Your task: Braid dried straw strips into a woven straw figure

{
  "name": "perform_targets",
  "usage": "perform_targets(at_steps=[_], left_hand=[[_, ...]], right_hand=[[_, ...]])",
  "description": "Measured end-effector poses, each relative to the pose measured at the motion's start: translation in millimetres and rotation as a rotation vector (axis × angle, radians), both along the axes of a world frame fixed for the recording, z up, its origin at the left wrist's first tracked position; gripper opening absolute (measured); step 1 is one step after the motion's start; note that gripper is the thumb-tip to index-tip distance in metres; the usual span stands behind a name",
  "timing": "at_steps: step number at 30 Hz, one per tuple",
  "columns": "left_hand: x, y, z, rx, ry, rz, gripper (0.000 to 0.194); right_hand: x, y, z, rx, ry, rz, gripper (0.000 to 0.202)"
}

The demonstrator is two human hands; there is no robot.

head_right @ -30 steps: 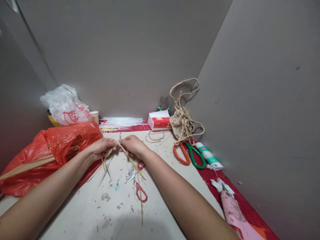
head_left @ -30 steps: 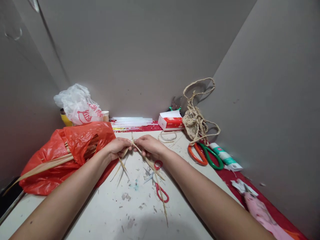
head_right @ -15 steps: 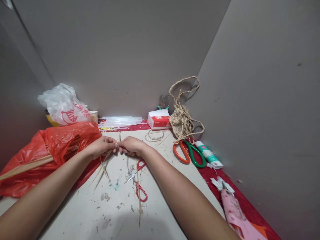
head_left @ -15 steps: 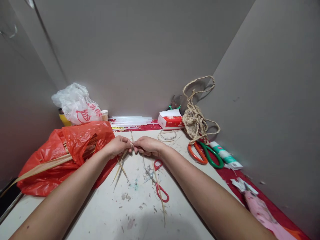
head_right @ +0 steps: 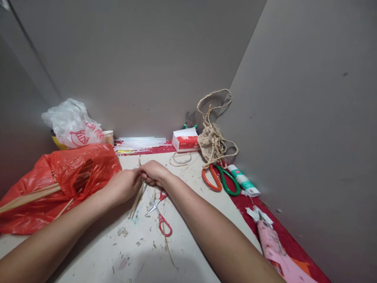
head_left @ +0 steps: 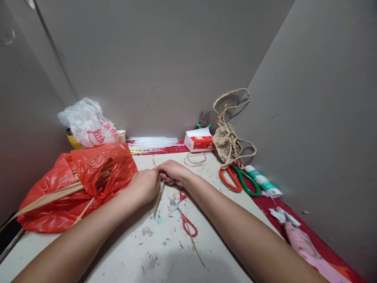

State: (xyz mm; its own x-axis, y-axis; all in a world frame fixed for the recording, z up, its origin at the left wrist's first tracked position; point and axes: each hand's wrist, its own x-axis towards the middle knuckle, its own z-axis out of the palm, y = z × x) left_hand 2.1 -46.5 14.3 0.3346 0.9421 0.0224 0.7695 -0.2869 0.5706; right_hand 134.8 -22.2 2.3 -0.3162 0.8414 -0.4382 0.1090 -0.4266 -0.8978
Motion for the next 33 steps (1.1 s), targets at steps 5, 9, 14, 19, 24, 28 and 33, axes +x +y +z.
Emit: perform_targets(at_steps=[5, 9, 14, 19, 24, 28, 33], left_hand=[[12.9, -31.8, 2.8, -0.068, -0.035, -0.036, 0.009], [2.3, -32.6, 31.7, -0.272, 0.013, -0.376, 0.021], [-14.6, 13.1, 26.7, -0.150, -0.394, 0.049, 0.017], [-10.6, 30.2, -7.3, -0.712, -0.610, 0.080, 0.018], [-8.5, 27.0, -7.0, -0.692, -0.632, 0.081, 0.018], [-11.8, 31.9, -9.7, -0.631, -0.491, 0.093, 0.023], [-12.2, 35.0, -16.7, -0.574, -0.401, 0.091, 0.018]], right_hand=[[2.9, -2.7, 1.9, -0.020, 0.051, 0.034, 0.020], [7.0, -2.7, 3.9, -0.069, 0.122, 0.048, 0.012], [11.9, 0.0, 2.0, -0.087, 0.214, 0.082, 0.007], [14.2, 2.9, -2.8, -0.072, 0.233, 0.125, 0.006], [17.0, 3.2, -3.7, 0.023, 0.051, 0.158, 0.011], [15.7, 0.2, -2.6, 0.160, -0.180, 0.200, 0.015], [9.0, -6.8, 0.1, 0.343, -0.429, 0.179, 0.017]])
